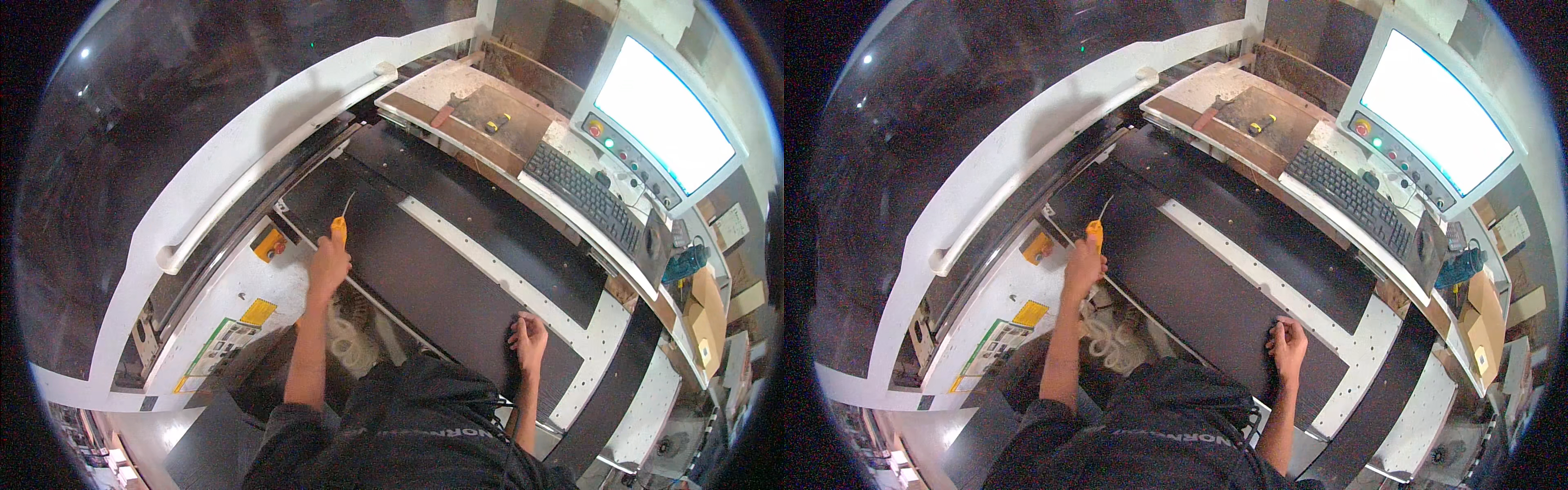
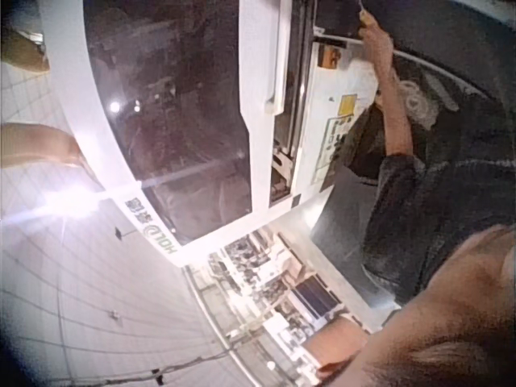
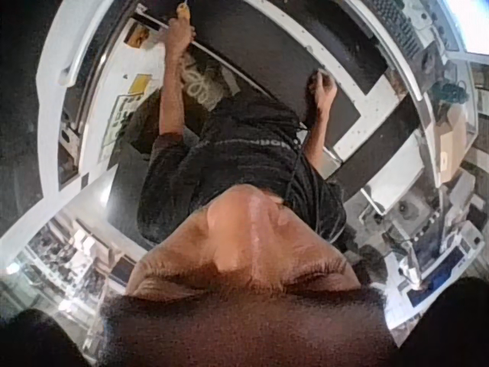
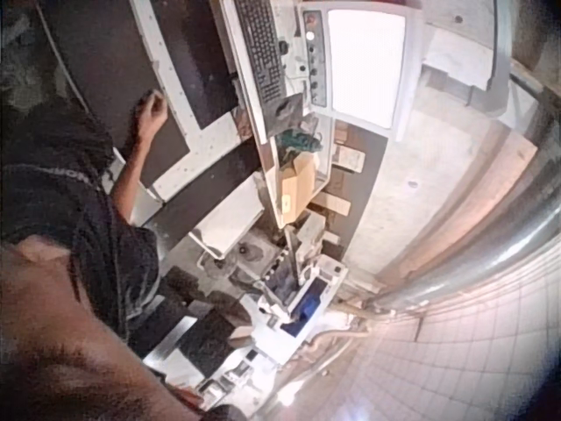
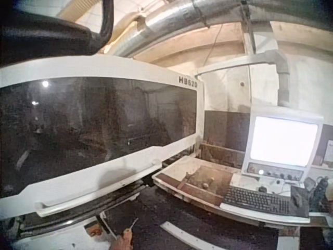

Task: The person operates a CNC machine by placing dark rectangular panels onto the machine bed, securing them with a yellow clamp, and removing them after processing. The person repeats this cycle multiple times, stacking the finished panels on the floor.

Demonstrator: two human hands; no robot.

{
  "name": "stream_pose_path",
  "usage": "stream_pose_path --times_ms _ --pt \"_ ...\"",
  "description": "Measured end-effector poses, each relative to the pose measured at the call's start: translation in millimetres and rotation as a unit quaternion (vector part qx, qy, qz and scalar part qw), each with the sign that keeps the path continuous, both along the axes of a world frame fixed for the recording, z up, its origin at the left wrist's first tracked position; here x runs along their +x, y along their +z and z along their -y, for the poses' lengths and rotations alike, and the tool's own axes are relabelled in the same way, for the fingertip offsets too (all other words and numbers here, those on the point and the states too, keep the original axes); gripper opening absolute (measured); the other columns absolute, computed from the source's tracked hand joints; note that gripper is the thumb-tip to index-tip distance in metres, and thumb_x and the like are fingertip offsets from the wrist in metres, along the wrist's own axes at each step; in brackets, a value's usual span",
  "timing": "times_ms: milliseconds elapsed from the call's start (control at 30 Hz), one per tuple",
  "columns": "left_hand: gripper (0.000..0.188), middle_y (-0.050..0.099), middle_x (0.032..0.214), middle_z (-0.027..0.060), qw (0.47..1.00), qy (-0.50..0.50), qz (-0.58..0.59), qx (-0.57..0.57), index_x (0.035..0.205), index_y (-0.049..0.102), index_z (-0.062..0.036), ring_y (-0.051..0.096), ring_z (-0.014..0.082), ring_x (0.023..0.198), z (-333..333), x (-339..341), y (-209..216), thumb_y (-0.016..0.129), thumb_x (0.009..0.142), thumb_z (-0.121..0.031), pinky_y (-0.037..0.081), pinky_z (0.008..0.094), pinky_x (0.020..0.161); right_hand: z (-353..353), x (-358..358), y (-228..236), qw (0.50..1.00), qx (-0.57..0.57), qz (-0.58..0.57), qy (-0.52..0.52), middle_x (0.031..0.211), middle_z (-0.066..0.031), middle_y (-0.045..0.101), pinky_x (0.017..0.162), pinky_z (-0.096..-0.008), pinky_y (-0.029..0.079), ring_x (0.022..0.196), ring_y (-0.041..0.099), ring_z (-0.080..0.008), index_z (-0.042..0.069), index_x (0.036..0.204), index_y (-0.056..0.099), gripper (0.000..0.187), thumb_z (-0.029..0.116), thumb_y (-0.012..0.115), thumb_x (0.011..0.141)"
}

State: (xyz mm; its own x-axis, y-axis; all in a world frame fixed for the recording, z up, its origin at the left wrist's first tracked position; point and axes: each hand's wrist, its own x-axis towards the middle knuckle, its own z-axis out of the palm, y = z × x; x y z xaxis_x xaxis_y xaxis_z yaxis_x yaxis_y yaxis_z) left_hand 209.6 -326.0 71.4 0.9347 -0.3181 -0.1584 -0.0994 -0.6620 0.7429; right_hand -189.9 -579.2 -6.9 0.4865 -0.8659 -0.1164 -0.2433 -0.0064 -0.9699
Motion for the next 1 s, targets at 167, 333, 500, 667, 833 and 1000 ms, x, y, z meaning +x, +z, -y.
stream_pose_path --times_ms 167,333,500,667,833,1000 --pt "0.056 0.068 0.095 0.0350 0.978 -0.173 0.049 0.101 0.106 0.048 0.0059 0.068 0.0507 0.095 68 -61 25 0.032 0.109 -0.047 0.051 0.0606 0.083 6 -4 -9 0.998 0.036 0.048 -0.021 0.085 -0.0075 0.066 0.044 -0.0235 0.046 0.056 0.061 -0.0119 0.003 0.118 0.064 0.019 0.015 0.059 0.104" --pt "0.046 0.057 0.076 0.0001 0.817 -0.447 -0.353 -0.092 0.105 0.052 -0.0078 0.054 0.0107 0.062 70 -111 26 0.036 0.110 -0.051 0.046 0.0271 0.057 5 -4 -14 0.997 0.038 0.052 -0.031 0.085 -0.0075 0.065 0.043 -0.0235 0.047 0.056 0.061 -0.0116 0.002 0.119 0.064 0.019 0.014 0.058 0.104" --pt "0.049 0.059 0.065 0.0042 0.940 -0.232 -0.219 -0.121 0.097 0.057 -0.0046 0.058 0.0159 0.055 32 -62 -5 0.033 0.111 -0.045 0.049 0.0330 0.052 5 -1 -7 0.999 0.024 0.034 -0.023 0.085 -0.0071 0.065 0.044 -0.0233 0.047 0.057 0.060 -0.0108 0.002 0.119 0.064 0.019 0.012 0.058 0.104" --pt "0.057 0.064 0.096 0.0326 0.990 0.059 0.124 0.023 0.108 0.051 0.0046 0.065 0.0474 0.093 -55 9 22 0.030 0.110 -0.048 0.050 0.0531 0.078 4 0 -5 0.999 0.019 0.019 -0.023 0.085 -0.0068 0.065 0.045 -0.0232 0.047 0.057 0.060 -0.0108 0.002 0.119 0.064 0.019 0.013 0.058 0.104" --pt "0.054 0.063 0.072 0.0098 0.944 -0.233 -0.228 -0.043 0.108 0.054 0.0006 0.065 0.0186 0.066 -91 -54 56 0.033 0.110 -0.049 0.051 0.0353 0.061 7 -2 -7 0.999 0.029 0.019 -0.025 0.085 -0.0070 0.066 0.045 -0.0234 0.047 0.057 0.060 -0.0111 0.001 0.119 0.064 0.021 0.014 0.059 0.104" --pt "0.052 0.064 0.080 0.0078 0.995 -0.031 0.036 0.093 0.109 0.055 -0.0014 0.062 0.0176 0.064 -149 -60 -5 0.033 0.111 -0.049 0.050 0.0309 0.058 7 0 -3 0.998 0.051 0.024 -0.012 0.086 -0.0076 0.066 0.045 -0.0241 0.048 0.057 0.062 -0.0122 0.000 0.120 0.064 0.023 0.015 0.059 0.104"
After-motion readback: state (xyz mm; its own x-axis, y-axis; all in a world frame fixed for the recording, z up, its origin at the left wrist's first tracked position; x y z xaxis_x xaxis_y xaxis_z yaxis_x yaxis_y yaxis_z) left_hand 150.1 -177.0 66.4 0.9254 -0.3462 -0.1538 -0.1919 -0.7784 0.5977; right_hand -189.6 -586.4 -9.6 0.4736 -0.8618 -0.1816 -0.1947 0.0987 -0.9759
